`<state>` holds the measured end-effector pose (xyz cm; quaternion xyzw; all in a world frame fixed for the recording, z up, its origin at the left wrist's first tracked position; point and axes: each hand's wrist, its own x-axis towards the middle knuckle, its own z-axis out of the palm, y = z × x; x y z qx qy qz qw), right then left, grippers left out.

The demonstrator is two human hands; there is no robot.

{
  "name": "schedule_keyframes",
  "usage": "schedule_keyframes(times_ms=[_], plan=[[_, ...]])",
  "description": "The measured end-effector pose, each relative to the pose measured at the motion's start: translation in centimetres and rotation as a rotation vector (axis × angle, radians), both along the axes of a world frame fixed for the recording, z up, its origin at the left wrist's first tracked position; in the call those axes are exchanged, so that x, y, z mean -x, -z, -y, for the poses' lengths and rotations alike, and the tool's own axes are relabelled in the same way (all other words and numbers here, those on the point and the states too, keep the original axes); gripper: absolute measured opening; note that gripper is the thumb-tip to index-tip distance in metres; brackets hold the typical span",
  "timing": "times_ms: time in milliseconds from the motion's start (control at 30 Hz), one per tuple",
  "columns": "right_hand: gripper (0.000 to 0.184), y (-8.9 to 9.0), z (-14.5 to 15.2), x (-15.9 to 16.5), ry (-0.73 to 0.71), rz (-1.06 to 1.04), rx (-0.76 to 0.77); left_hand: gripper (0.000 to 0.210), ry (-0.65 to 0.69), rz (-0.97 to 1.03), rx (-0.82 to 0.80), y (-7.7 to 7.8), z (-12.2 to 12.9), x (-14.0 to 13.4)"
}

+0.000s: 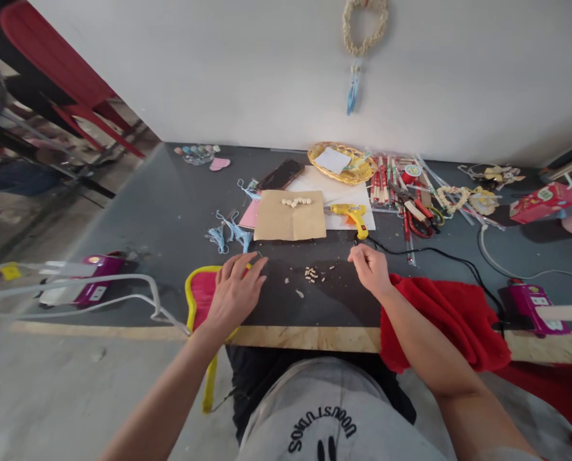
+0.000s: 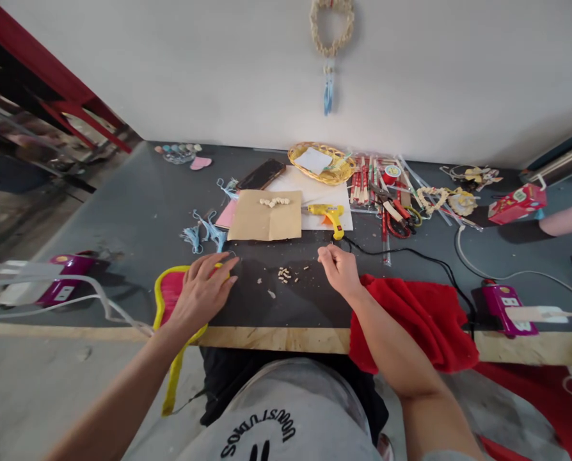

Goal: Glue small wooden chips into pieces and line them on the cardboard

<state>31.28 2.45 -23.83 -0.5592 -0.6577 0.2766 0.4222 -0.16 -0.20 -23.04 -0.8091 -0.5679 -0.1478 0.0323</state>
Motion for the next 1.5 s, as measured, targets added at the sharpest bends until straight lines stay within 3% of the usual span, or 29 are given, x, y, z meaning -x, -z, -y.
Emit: schedule_keyframes(times_ms=[100, 267, 433, 1100, 1200, 1333, 1433, 1500], plan=[[0.054, 0.1, 0.0, 0.0, -0.01, -0.035, 0.015, 0.039, -0.031, -0.002, 0.016, 0.3, -0.2, 1.1], [0.046, 0.3, 0.0, 0.0, -0.053, -0.026, 0.017, 0.047, -0.141, -0.051, 0.021, 0.5, -0.9, 2.9], [0.04, 0.4, -0.1, 0.2, -0.07, 0.007, 0.022, 0.039, -0.263, -0.027, 0.049, 0.8, -1.3, 3.8], [0.035, 0.7, -0.3, 0.2, -0.056, 0.026, -0.011, 0.033, -0.194, 0.011, 0.026, 1.0, -0.4, 0.7], [0.032, 0.8, -0.4, 0.4, -0.039, 0.013, -0.019, 0.032, -0.14, 0.08, -0.027, -0.4, -1.8, -0.3], [0.027, 1.1, -0.6, 0.2, 0.042, -0.035, -0.025, 0.034, -0.008, 0.193, -0.16, -4.5, -5.7, -1.8], [0.025, 1.2, -0.8, -0.1, 0.087, -0.059, -0.04, 0.036, -0.129, 0.217, -0.208, -7.2, -8.6, -1.4], [0.024, 1.2, -0.9, -0.1, 0.093, -0.061, -0.044, 0.034, -0.23, 0.135, -0.07, -7.7, -9.7, -0.5]])
